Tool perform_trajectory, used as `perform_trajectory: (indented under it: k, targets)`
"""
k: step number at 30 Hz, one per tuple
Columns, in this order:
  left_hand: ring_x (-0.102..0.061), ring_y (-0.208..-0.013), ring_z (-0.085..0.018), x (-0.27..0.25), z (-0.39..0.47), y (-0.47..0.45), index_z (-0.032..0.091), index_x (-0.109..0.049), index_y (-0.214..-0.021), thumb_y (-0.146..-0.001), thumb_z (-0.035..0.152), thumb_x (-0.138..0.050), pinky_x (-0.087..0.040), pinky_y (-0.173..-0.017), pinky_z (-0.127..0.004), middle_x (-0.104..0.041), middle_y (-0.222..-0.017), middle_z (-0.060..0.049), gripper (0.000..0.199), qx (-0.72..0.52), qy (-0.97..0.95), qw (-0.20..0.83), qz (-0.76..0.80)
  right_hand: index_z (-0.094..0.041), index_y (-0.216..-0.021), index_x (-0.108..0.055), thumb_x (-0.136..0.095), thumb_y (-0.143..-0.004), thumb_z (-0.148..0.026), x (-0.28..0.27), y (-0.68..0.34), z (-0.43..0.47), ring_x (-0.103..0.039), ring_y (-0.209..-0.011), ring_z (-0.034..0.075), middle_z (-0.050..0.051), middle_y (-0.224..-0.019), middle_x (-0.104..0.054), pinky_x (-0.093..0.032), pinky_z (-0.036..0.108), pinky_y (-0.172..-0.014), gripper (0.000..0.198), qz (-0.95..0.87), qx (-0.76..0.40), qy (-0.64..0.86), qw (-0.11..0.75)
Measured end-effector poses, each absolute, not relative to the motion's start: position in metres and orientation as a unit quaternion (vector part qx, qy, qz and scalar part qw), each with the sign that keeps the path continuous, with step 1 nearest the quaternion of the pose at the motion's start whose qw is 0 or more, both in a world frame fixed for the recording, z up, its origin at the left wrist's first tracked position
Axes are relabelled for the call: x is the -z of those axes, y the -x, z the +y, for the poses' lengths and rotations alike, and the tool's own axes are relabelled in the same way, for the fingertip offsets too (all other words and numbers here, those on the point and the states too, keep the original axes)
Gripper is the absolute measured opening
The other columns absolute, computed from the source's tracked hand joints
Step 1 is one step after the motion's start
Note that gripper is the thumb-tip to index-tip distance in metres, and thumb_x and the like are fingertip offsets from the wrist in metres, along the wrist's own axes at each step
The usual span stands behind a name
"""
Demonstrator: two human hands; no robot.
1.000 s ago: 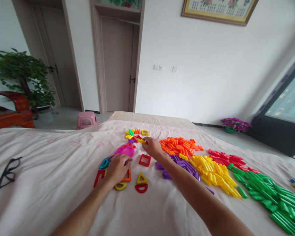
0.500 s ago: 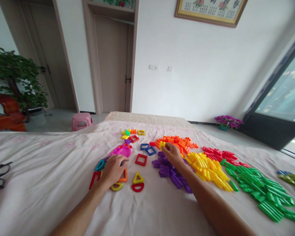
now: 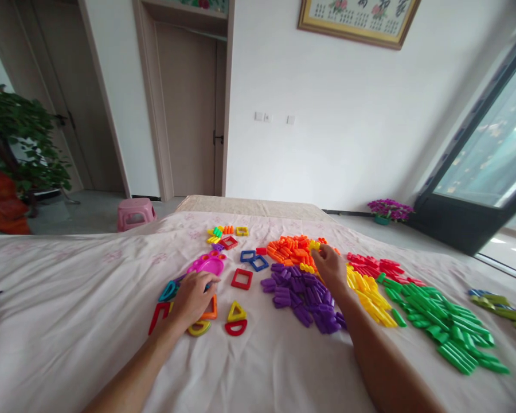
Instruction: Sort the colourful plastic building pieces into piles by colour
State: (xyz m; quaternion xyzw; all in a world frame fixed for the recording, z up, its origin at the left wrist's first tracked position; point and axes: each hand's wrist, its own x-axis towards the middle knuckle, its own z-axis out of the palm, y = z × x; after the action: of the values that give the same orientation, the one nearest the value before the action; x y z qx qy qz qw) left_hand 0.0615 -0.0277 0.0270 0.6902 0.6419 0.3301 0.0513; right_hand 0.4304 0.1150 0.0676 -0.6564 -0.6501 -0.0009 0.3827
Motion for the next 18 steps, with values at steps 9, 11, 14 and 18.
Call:
perform_trajectory:
  k: [9,11,14,18]
  targets:
    - [-0.063,-0.099,-0.018,-0.029,-0.028,-0.062,0.022,-0.073,-0.097,-0.087,0.018,-0.053,-0.042,-0.095,-0.032,-0.074,-0.103,-0.004,0.022,-0.324,-0.686,0.060,0.648,-0.023,-0.121,-0.066,-0.043,-0.091,-0.053,-0.064,-0.481,0.119,-0.063,-0.099,0.031,0.014,-0.112,-0.069,-0.043,0.039,-0.077,0.048,-0.550,0.021,0.792,0.264]
    - [-0.063,-0.099,-0.019,-0.030,-0.028,-0.063,0.022,-0.073,-0.097,-0.087,0.018,-0.054,-0.042,-0.096,-0.033,-0.075,-0.104,-0.004,0.022,-0.324,-0.684,0.060,0.651,-0.023,-0.122,-0.066,-0.041,-0.093,-0.049,-0.063,-0.485,0.117,-0.061,-0.104,0.031,0.015,-0.116,-0.066,-0.043,0.042,-0.082,0.046,-0.555,0.059,0.785,0.269]
    - [-0.063,-0.099,-0.019,-0.031,-0.029,-0.063,0.023,-0.073,-0.097,-0.087,0.018,-0.054,-0.042,-0.096,-0.033,-0.075,-0.104,-0.004,0.022,-0.325,-0.681,0.063,0.653,-0.021,-0.122,-0.066,-0.040,-0.095,-0.037,-0.063,-0.473,0.114,-0.059,-0.107,0.029,0.016,-0.117,-0.065,-0.043,0.041,-0.085,0.041,-0.587,0.104,0.740,0.313]
    - [-0.063,-0.098,-0.019,-0.030,-0.029,-0.063,0.023,-0.074,-0.097,-0.087,0.018,-0.054,-0.042,-0.095,-0.033,-0.075,-0.103,-0.003,0.022,-0.332,-0.685,0.061,0.645,-0.018,-0.107,-0.071,-0.048,-0.091,-0.030,-0.066,-0.423,0.102,-0.065,-0.092,0.022,0.011,-0.105,-0.071,-0.048,0.033,-0.080,0.031,-0.707,-0.008,0.607,0.363]
